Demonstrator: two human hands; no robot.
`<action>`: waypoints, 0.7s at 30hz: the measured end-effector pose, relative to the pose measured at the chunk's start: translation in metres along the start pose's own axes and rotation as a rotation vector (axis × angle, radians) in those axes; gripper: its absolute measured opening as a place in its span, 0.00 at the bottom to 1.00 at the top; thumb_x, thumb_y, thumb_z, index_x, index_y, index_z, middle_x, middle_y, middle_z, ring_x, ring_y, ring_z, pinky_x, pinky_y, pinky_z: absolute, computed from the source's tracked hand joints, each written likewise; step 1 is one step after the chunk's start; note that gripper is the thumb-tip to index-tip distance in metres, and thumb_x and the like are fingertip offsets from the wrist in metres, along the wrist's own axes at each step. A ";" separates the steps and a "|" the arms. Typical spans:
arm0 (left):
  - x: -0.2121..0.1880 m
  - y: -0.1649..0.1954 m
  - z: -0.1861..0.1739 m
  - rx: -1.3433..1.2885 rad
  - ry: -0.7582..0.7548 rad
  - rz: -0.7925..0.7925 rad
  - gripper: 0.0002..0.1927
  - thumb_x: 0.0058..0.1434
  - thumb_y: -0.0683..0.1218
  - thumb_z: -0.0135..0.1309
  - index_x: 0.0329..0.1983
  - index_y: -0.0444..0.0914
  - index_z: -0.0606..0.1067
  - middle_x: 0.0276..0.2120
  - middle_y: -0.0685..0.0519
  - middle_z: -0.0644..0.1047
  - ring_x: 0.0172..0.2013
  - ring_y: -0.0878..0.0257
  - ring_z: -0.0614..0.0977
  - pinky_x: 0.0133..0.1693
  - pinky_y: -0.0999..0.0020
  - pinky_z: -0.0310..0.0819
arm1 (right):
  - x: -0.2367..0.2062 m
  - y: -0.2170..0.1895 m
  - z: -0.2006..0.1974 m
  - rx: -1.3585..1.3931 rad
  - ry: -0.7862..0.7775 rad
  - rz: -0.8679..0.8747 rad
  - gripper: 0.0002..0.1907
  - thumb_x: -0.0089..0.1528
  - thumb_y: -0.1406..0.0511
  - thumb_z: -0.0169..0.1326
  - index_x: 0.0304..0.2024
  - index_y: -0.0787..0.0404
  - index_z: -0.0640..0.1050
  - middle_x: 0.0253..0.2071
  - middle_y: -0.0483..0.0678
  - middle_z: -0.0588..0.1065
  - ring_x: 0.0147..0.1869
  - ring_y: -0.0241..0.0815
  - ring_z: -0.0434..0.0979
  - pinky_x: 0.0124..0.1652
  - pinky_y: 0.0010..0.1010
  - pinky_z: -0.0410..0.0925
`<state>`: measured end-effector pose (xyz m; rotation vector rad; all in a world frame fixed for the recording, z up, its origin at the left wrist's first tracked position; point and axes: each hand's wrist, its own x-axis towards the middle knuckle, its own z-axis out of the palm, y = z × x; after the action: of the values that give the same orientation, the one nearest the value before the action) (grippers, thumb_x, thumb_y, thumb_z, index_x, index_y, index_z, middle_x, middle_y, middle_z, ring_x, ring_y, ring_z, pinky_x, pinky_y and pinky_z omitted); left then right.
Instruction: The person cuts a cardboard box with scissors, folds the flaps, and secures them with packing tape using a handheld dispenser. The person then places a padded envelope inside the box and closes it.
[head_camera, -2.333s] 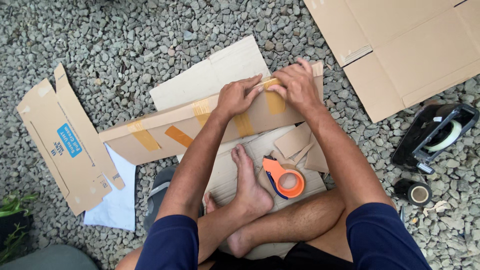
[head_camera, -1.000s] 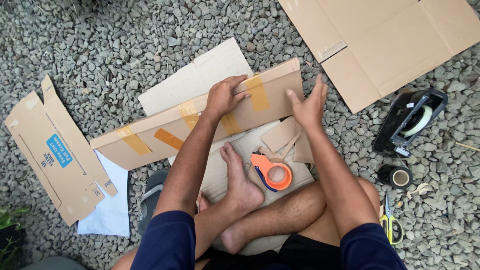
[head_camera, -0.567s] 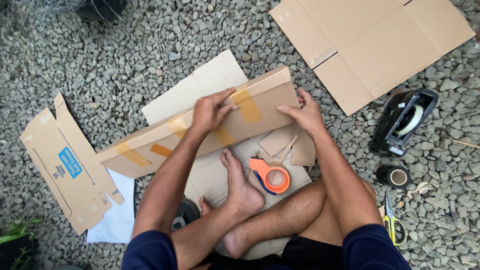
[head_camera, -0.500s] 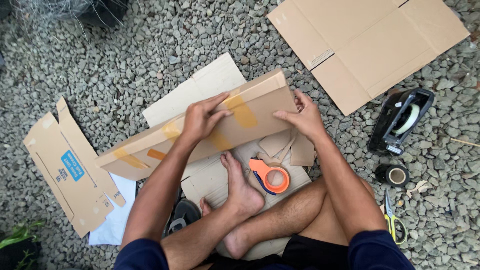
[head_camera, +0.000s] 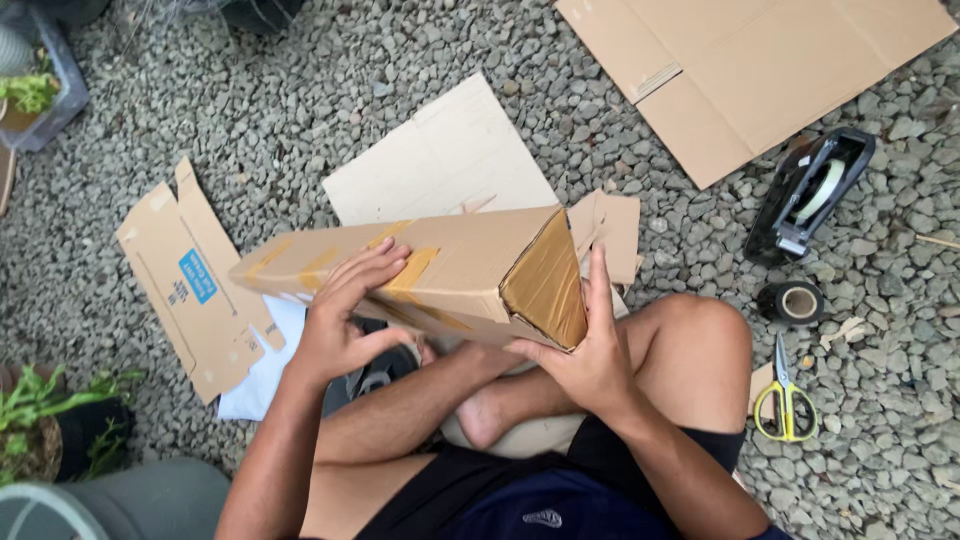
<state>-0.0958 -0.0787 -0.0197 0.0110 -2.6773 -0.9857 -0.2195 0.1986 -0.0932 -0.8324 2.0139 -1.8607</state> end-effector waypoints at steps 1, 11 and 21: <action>-0.001 0.005 0.000 0.030 0.003 0.009 0.33 0.53 0.53 0.68 0.60 0.36 0.74 0.62 0.44 0.76 0.68 0.47 0.73 0.68 0.50 0.64 | -0.006 -0.004 -0.001 -0.029 -0.012 -0.010 0.64 0.51 0.61 0.74 0.76 0.72 0.45 0.65 0.62 0.72 0.66 0.52 0.77 0.60 0.38 0.71; -0.011 0.042 0.045 0.077 0.038 0.208 0.29 0.61 0.61 0.58 0.60 0.41 0.78 0.61 0.49 0.78 0.66 0.52 0.77 0.67 0.53 0.71 | -0.045 -0.010 0.008 -0.205 0.035 -0.194 0.65 0.49 0.61 0.75 0.75 0.75 0.46 0.70 0.71 0.63 0.72 0.64 0.68 0.64 0.44 0.67; -0.026 0.052 0.052 0.114 0.095 0.197 0.26 0.61 0.57 0.62 0.58 0.40 0.79 0.59 0.48 0.79 0.64 0.51 0.78 0.66 0.52 0.71 | -0.046 -0.002 0.005 -0.250 0.033 -0.237 0.58 0.63 0.46 0.61 0.77 0.75 0.47 0.71 0.72 0.63 0.74 0.66 0.69 0.68 0.45 0.67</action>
<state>-0.0800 -0.0028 -0.0310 -0.1738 -2.5845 -0.7533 -0.1796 0.2211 -0.1000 -1.1594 2.2874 -1.7700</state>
